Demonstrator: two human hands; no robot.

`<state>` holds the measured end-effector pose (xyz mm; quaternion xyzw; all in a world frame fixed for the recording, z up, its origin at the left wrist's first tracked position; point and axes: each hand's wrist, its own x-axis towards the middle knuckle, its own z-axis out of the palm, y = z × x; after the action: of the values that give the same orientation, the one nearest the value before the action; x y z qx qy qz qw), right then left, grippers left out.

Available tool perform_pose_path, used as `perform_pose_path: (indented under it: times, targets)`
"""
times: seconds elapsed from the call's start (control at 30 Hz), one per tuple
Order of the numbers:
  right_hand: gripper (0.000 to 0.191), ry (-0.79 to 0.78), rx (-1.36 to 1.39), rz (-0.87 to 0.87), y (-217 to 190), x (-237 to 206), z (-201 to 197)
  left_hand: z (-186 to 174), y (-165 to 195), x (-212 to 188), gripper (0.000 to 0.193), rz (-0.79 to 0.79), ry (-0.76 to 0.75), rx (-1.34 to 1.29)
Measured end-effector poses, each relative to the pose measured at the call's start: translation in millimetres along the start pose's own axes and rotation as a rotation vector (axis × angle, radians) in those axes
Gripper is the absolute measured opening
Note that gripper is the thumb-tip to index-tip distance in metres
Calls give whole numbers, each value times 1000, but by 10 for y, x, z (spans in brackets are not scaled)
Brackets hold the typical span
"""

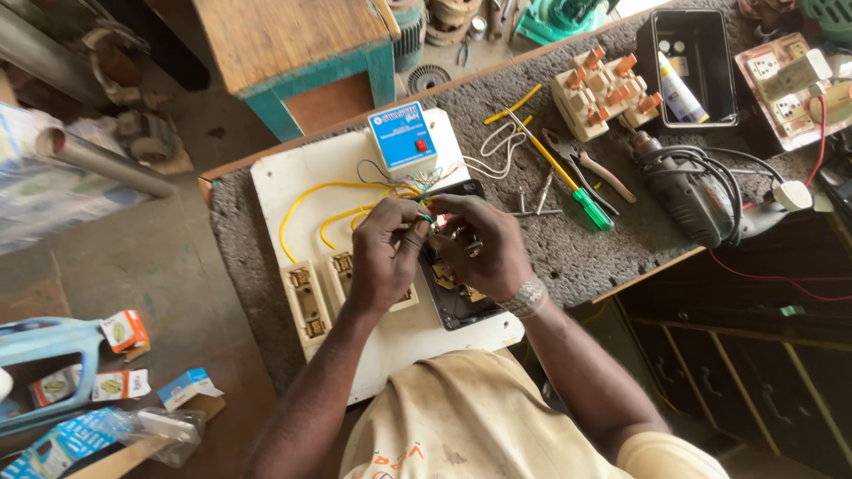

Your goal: The person wires an electrical control box mounted on a board, routing yellow and other colored wires into a contactor and terminal blocks. They use a screwdriver to tighten terminals on the contactor and adjust the wires and components by hand as they connect the circuit.

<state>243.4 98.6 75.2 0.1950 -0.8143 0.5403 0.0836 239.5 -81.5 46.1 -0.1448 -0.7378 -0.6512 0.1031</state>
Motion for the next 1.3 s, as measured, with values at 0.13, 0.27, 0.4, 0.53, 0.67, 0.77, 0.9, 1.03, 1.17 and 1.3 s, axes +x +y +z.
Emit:
perform_pose_path:
  times: [0.13, 0.27, 0.4, 0.53, 0.67, 0.77, 0.9, 1.03, 1.17, 1.3]
  targets:
    - [26, 21, -34, -13, -46, 138, 169, -126, 194, 38, 5, 154, 48, 348]
    - [21, 12, 14, -108, 17, 190, 238, -236, 292, 76, 7, 225, 50, 448]
    - [18, 8, 47, -132, 61, 244, 271, -322, 346, 113, 8, 183, 16, 510]
    - [13, 12, -97, -189, 103, 271, 229, -343, 328, 107, 8, 189, -48, 566]
    - [6, 20, -183, -154, 208, 208, 131, -462, 173, 209, 12, 203, 43, 679]
    - [1, 50, 95, 3, 317, 179, 20, -723, 51, 420, 7, 119, 177, 730]
    - [8, 78, 497, 168, 388, 160, -7, -838, 60, 516, 47, 144, 364, 893]
    - [10, 96, 608, 236, 406, 158, 43, -394, 103, 299, 56, 312, 250, 544]
    - [15, 97, 700, 145, 399, 95, 148, -25, 47, 179, 31, 54, -183, 252]
    - [15, 280, 942, 253, 420, 161, 133, 20, -117, 239, 26, 225, -177, 455]
